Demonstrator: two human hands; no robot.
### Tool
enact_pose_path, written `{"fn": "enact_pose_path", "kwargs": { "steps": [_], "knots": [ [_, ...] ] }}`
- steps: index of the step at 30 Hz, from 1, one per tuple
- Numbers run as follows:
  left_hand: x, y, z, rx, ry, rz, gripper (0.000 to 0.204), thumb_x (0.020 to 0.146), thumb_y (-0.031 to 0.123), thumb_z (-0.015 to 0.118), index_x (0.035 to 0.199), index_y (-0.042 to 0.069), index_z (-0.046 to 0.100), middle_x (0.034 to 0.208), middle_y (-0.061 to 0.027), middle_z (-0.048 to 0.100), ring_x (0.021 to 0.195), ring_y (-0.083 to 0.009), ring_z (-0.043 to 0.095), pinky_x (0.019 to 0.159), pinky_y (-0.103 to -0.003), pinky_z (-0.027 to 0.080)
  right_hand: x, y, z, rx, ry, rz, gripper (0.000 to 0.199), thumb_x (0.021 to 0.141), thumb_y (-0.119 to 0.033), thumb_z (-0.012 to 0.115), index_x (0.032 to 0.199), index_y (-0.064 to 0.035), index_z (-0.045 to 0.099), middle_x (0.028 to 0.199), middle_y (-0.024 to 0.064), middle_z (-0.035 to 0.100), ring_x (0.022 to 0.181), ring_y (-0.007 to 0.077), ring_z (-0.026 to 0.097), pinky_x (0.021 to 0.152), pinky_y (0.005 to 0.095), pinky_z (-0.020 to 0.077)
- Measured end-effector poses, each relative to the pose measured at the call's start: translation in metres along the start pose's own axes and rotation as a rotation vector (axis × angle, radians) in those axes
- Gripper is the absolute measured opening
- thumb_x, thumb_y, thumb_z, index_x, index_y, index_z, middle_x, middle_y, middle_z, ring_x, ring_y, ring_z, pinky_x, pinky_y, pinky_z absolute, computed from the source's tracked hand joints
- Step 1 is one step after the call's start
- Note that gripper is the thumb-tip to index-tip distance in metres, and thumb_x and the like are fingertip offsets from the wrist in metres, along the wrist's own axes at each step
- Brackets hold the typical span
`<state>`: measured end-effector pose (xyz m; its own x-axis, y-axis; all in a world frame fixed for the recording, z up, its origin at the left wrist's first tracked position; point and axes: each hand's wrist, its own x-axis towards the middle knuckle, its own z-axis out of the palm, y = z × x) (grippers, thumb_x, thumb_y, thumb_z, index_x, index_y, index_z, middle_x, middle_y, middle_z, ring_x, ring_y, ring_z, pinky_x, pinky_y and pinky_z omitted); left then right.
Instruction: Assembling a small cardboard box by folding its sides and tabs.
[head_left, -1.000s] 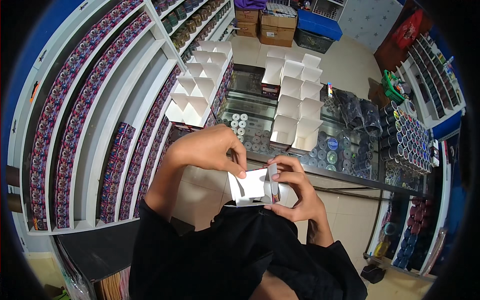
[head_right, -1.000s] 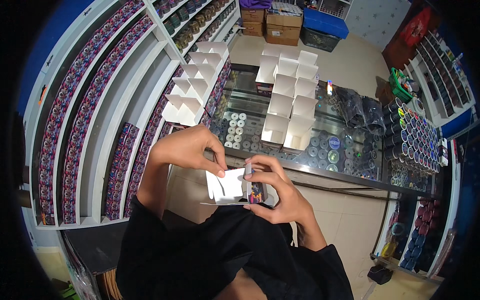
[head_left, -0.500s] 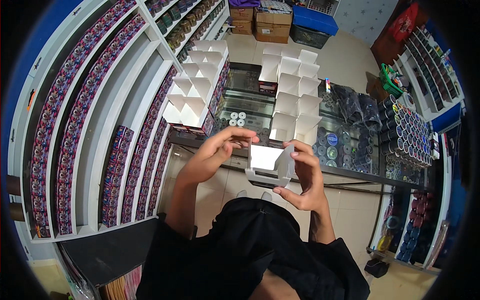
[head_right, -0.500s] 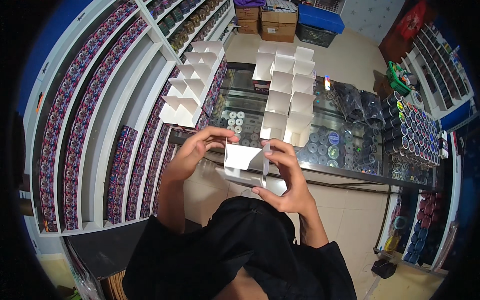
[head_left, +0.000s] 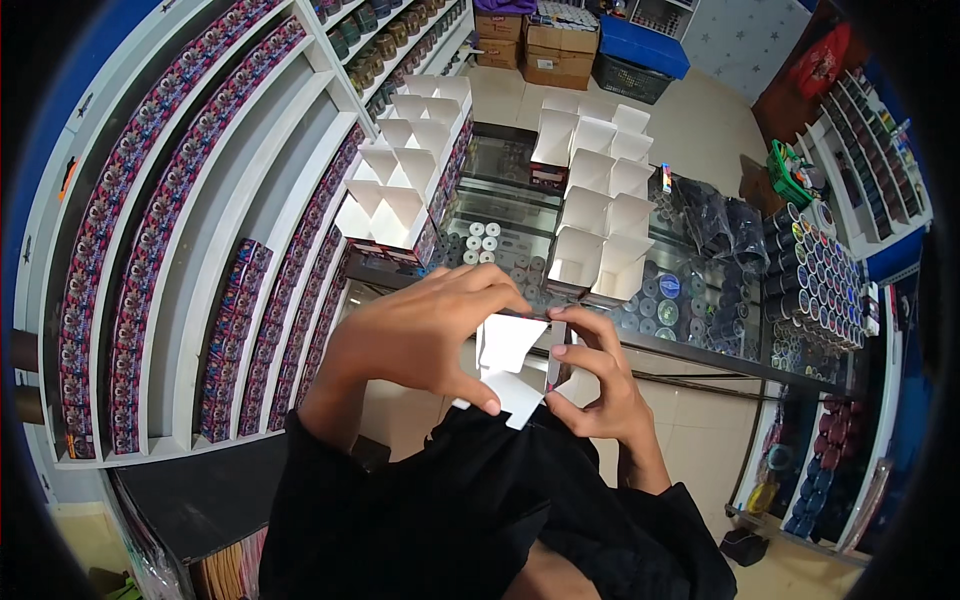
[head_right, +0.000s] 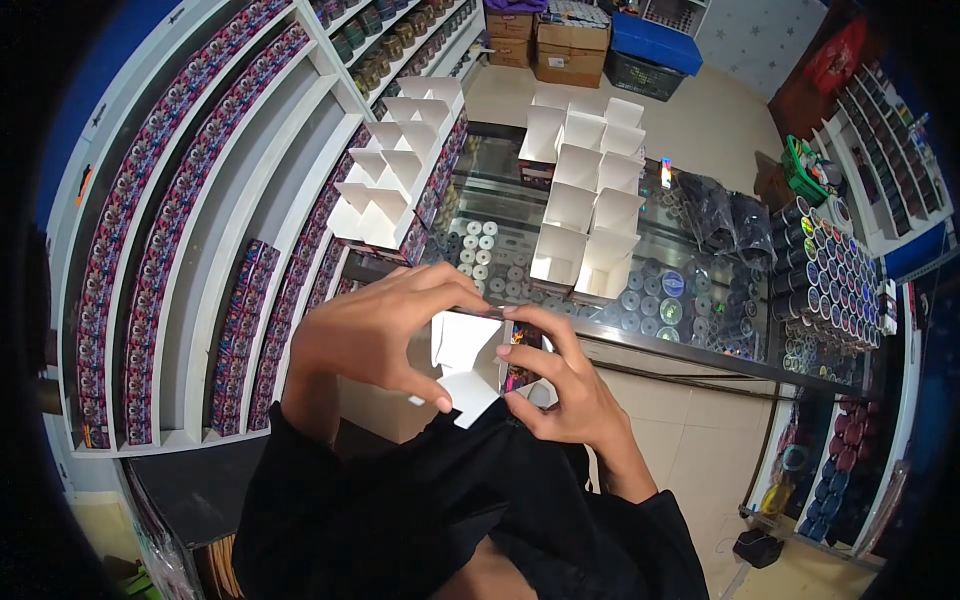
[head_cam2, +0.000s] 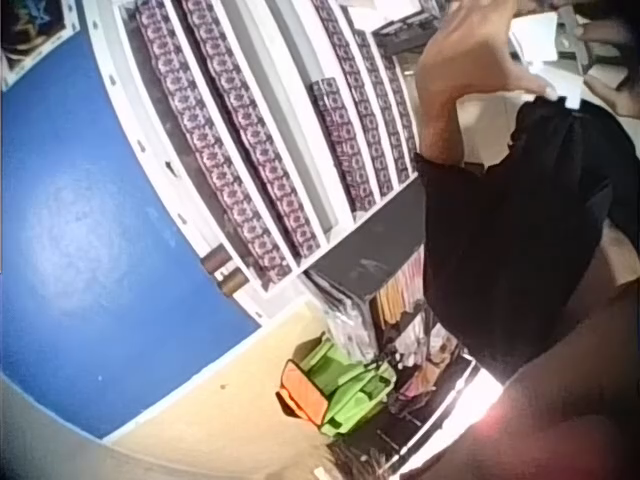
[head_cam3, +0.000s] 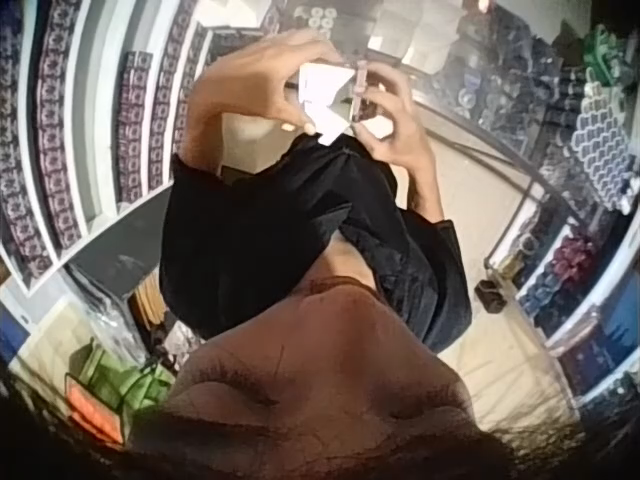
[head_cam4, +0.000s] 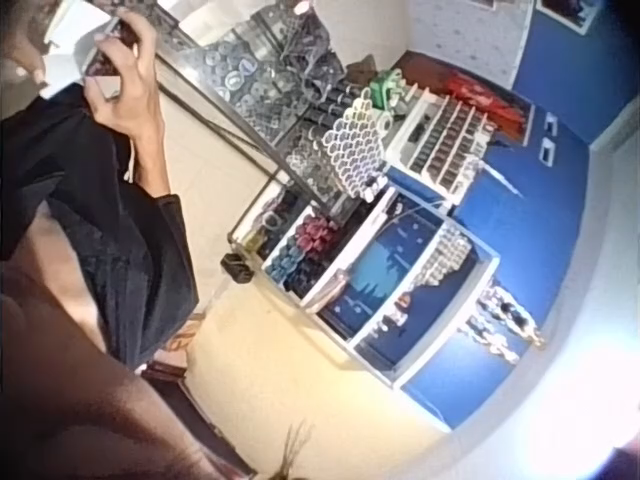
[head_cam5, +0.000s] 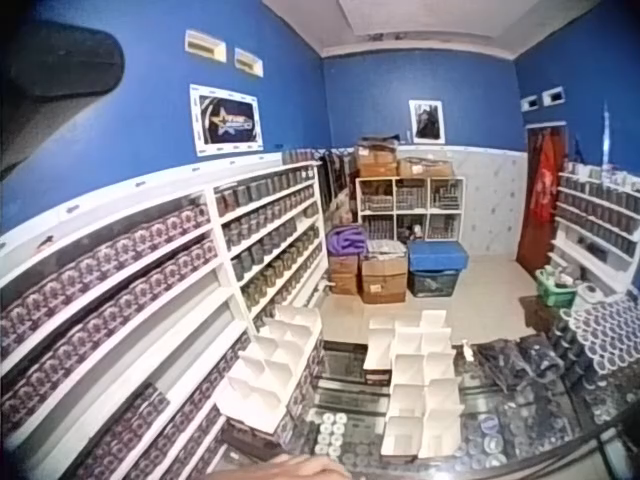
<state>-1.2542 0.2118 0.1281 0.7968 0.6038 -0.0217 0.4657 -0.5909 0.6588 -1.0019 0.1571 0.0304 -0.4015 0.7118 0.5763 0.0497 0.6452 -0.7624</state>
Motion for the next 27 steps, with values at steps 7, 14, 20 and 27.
{"fn": "enact_pose_path", "kwargs": {
  "steps": [7, 14, 20, 27],
  "knots": [
    [0.006, -0.015, 0.003, -0.174, -0.045, -0.048, 0.077, 0.065, 0.032, 0.091, 0.128, 0.002, 0.058, 0.119, -0.0138, 0.06, 0.116, -0.0321, 0.058, 0.101, -0.041, 0.043, -0.001, -0.002, 0.0, 0.016, 0.015, -0.003, 0.061, 0.068, 0.007, 0.075, 0.124, -0.0079, 0.057, 0.14, 0.0252, 0.048, 0.128, 0.0437, 0.053, 0.103, 0.0479, 0.0488],
    [0.005, 0.002, 0.004, -0.045, 0.014, -0.011, 0.061, 0.073, 0.025, 0.085, 0.123, 0.003, 0.059, 0.116, -0.0142, 0.061, 0.112, -0.0319, 0.061, 0.097, -0.04, 0.045, -0.001, -0.002, -0.001, 0.016, 0.002, 0.002, 0.061, 0.069, 0.007, 0.075, 0.125, -0.0078, 0.056, 0.14, 0.0256, 0.048, 0.129, 0.0436, 0.053, 0.103, 0.0482, 0.049],
    [0.003, 0.0, 0.003, -0.063, 0.068, 0.008, 0.041, 0.079, 0.022, 0.079, 0.111, 0.005, 0.061, 0.106, -0.0111, 0.066, 0.103, -0.0327, 0.063, 0.092, -0.039, 0.045, 0.0, -0.001, -0.001, 0.037, -0.007, 0.002, 0.062, 0.068, 0.008, 0.075, 0.125, -0.0085, 0.056, 0.139, 0.0242, 0.048, 0.128, 0.0428, 0.054, 0.102, 0.0479, 0.0495],
    [0.006, 0.0, 0.004, -0.129, 0.128, -0.048, 0.024, 0.088, 0.021, 0.071, 0.1, 0.001, 0.066, 0.093, -0.0155, 0.069, 0.093, -0.0363, 0.066, 0.089, -0.043, 0.048, 0.0, -0.002, 0.001, 0.051, -0.019, 0.012, 0.063, 0.068, 0.008, 0.075, 0.125, -0.0094, 0.057, 0.14, 0.0235, 0.048, 0.126, 0.0418, 0.055, 0.1, 0.0465, 0.0513]
  ]
}}
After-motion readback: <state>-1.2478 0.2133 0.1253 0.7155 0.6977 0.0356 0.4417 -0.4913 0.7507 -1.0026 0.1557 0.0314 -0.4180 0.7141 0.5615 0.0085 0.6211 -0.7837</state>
